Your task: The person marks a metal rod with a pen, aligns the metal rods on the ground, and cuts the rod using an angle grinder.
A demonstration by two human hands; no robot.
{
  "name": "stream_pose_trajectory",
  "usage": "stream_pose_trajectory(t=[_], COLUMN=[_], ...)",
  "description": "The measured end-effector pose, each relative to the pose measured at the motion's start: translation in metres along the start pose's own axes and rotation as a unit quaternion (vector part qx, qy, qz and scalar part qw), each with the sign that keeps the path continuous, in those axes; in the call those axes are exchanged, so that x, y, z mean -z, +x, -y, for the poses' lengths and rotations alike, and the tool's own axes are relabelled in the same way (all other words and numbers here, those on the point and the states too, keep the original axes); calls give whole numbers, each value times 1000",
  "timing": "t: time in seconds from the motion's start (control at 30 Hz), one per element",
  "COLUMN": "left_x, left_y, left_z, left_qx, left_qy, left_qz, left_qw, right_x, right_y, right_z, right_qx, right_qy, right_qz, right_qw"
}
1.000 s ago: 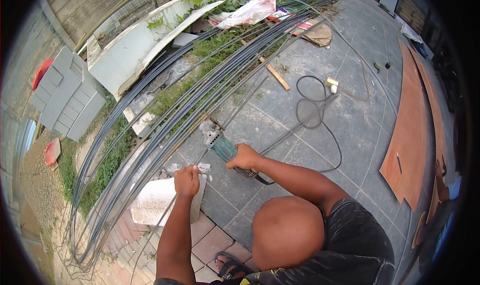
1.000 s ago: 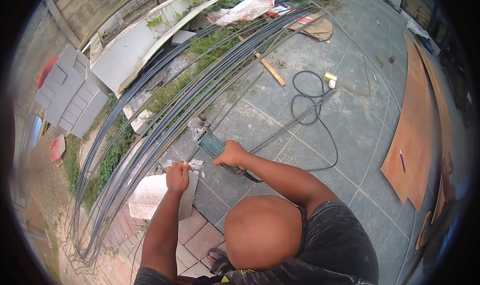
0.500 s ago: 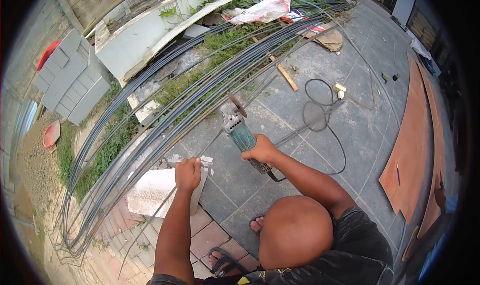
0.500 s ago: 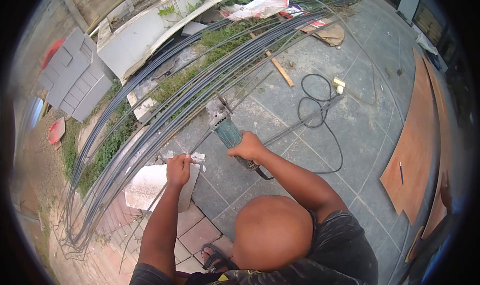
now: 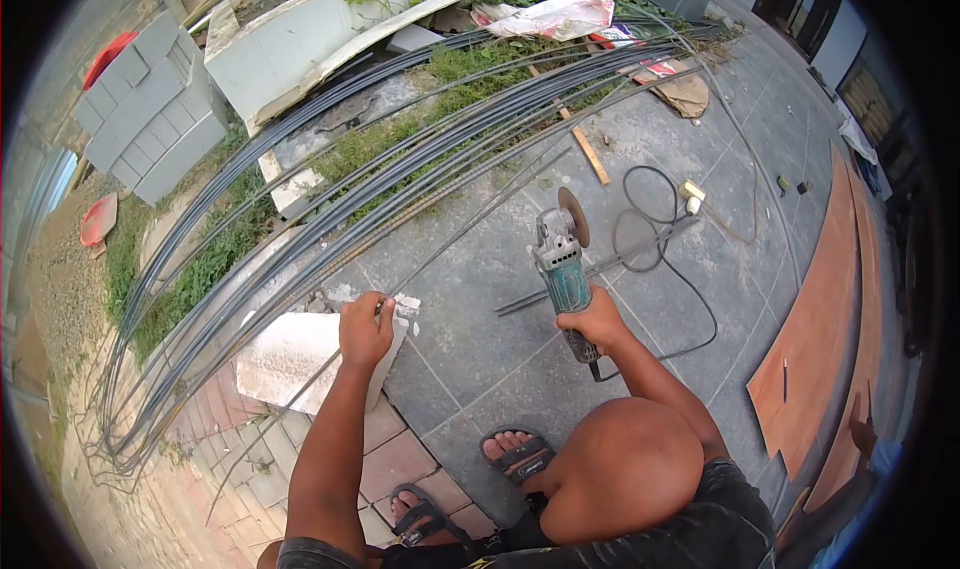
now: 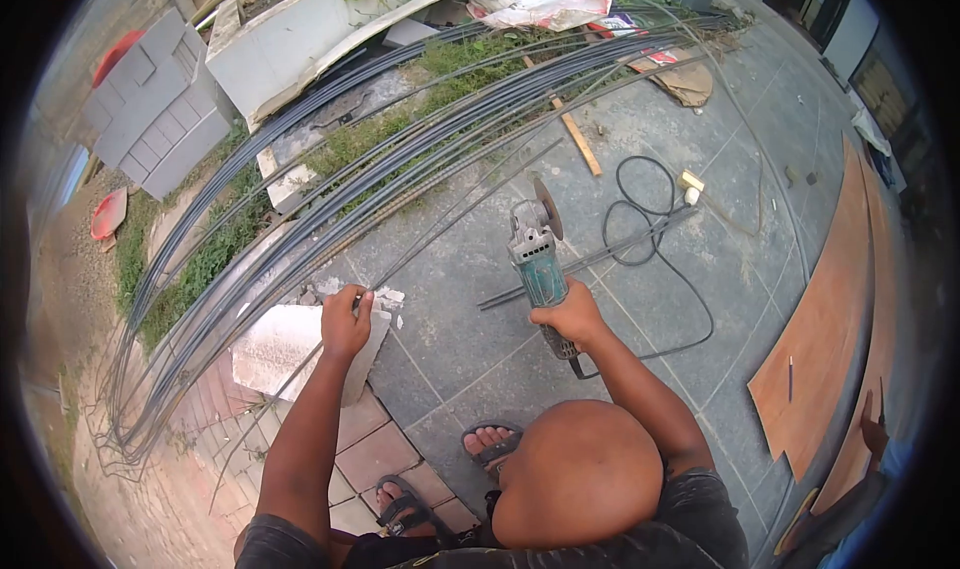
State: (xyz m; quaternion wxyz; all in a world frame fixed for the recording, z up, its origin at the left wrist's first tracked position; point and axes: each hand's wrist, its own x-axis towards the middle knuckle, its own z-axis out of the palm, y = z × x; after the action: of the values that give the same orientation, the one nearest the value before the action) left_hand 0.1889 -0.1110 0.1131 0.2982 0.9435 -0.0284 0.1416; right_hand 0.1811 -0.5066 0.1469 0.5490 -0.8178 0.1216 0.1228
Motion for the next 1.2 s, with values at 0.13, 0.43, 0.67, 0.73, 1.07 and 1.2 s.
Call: stream_pose_trajectory(t=[0.13, 0.43, 0.67, 0.73, 1.07, 1.2], left_x=[-1, -5, 0, 1, -63, -102], left_y=[0, 5, 13, 19, 91, 97], left_z=[3, 6, 7, 4, -80, -98], left_qx=[-32, 4, 17, 28, -18, 68], left_qy=[-20, -41, -24, -40, 9, 46], left_qz=[-17, -17, -2, 8, -70, -53], left_qw=[999, 999, 1000, 999, 997, 995], right_x=[2, 8, 13, 13, 21, 24], right_y=[-3, 0, 3, 5, 8, -2], right_z=[-4, -9, -10, -13, -26, -11], right_qx=[-18, -38, -41, -43, -34, -29], right_qy=[32, 52, 52, 56, 124, 144], right_qz=[17, 27, 34, 35, 36, 25], right_qw=[999, 998, 997, 997, 991, 989])
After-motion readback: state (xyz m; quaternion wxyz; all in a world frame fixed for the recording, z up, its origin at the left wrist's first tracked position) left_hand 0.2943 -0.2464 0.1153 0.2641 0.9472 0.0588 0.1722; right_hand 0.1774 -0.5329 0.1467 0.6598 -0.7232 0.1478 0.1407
